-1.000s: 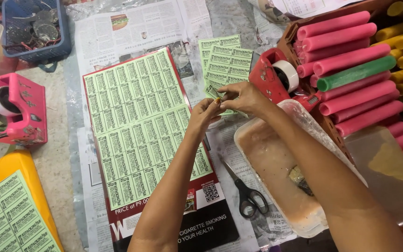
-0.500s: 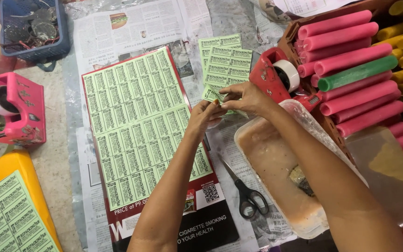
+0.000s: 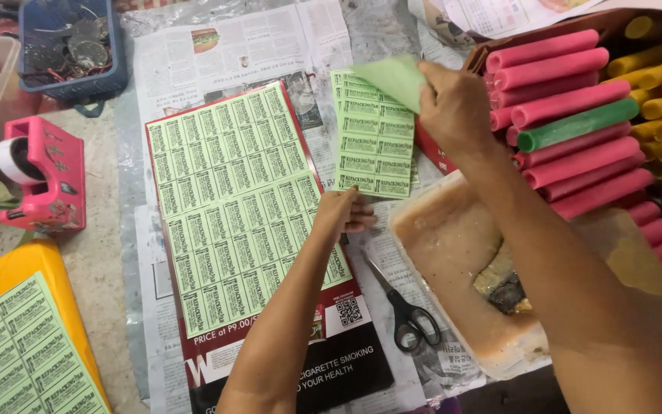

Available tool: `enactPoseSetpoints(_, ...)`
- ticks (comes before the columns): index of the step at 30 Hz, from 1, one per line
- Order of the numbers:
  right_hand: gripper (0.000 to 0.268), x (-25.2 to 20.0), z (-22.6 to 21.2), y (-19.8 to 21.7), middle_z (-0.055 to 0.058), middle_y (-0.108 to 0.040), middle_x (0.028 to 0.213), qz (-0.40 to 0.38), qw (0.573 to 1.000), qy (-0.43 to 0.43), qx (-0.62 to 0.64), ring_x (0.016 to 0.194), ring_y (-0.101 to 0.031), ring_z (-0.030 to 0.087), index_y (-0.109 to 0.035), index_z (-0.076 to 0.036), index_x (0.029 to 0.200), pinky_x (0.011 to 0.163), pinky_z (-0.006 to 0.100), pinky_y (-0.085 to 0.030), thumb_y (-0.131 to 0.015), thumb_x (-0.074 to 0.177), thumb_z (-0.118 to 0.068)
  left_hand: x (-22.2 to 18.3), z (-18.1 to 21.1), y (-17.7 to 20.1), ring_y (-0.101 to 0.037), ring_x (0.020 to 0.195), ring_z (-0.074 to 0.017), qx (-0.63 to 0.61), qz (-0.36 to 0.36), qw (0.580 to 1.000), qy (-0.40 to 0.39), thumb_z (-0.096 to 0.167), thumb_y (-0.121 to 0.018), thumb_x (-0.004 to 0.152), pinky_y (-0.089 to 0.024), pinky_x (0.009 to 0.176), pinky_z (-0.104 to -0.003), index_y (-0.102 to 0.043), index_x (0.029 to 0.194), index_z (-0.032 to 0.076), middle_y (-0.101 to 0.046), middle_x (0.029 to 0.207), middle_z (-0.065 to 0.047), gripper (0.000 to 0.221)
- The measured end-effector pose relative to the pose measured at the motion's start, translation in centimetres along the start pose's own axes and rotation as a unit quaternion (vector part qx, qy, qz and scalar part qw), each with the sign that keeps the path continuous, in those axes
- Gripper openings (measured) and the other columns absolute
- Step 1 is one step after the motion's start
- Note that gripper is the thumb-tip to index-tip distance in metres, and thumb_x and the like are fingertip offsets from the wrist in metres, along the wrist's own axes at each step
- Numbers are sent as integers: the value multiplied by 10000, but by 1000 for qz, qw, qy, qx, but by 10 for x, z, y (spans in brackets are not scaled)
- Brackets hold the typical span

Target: Applying liquid glue to a promotional poster and sticking sheets of labels onto it.

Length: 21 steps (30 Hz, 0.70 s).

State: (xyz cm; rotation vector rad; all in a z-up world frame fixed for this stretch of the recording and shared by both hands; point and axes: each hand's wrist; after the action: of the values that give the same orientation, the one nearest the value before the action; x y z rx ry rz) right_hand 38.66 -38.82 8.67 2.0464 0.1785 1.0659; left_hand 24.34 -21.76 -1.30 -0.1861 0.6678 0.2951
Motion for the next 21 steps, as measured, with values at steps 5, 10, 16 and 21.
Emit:
enactPoseSetpoints(5, 383, 21, -29, 43, 232, -764, 909, 103, 984, 115, -94, 744, -717, 404, -754, 48, 1252, 642, 479, -565, -632, 890, 85, -35, 16, 27, -738, 630, -285, 163, -7, 986, 27, 316, -544, 996, -551, 515, -312, -683, 1034, -92, -766, 898, -243, 433)
enactPoseSetpoints(10, 349, 14, -108, 58, 126, -721, 782, 111, 971, 159, -138, 600, -654, 261, -733, 33, 1271, 460, 382, -500, -623, 951, 117, -57, 4, 35, -754, 719, -227, 221, 38, 967, -124, 310, -618, 1004, -645, 621, -282, -676, 1088, -28, -765, 1024, -194, 354)
enactPoseSetpoints(16, 383, -36, -220, 43, 214, -737, 946, 83, 986, 147, -11, 717, -696, 352, -658, 17, 1371, 561, 448, -550, -599, 993, 6, -141, 3, 26, -320, 1499, -426, 223, 169, 818, -503, 336, -770, 776, -363, 1189, -510, -69, 1622, 53, -248, 1651, -267, 1134)
enactPoseSetpoints(21, 455, -74, -291, 46, 245, -727, 1172, 81, 951, 98, 281, 956, -740, 380, -667, -4, 1359, 663, 367, -630, -769, 916, -2, -191, 4, 90, -714, 1022, -376, 6, 257, 763, -594, 63, -590, 993, -586, 825, -521, -417, 1551, 59, -741, 1025, -227, 584)
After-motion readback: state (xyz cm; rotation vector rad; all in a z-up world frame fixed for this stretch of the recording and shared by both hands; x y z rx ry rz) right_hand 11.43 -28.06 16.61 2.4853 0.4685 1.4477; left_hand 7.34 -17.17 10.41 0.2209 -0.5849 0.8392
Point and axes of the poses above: each hand's wrist, its own x-axis towards the middle knuckle, its own y-axis out of the back of the hand, z = x × y
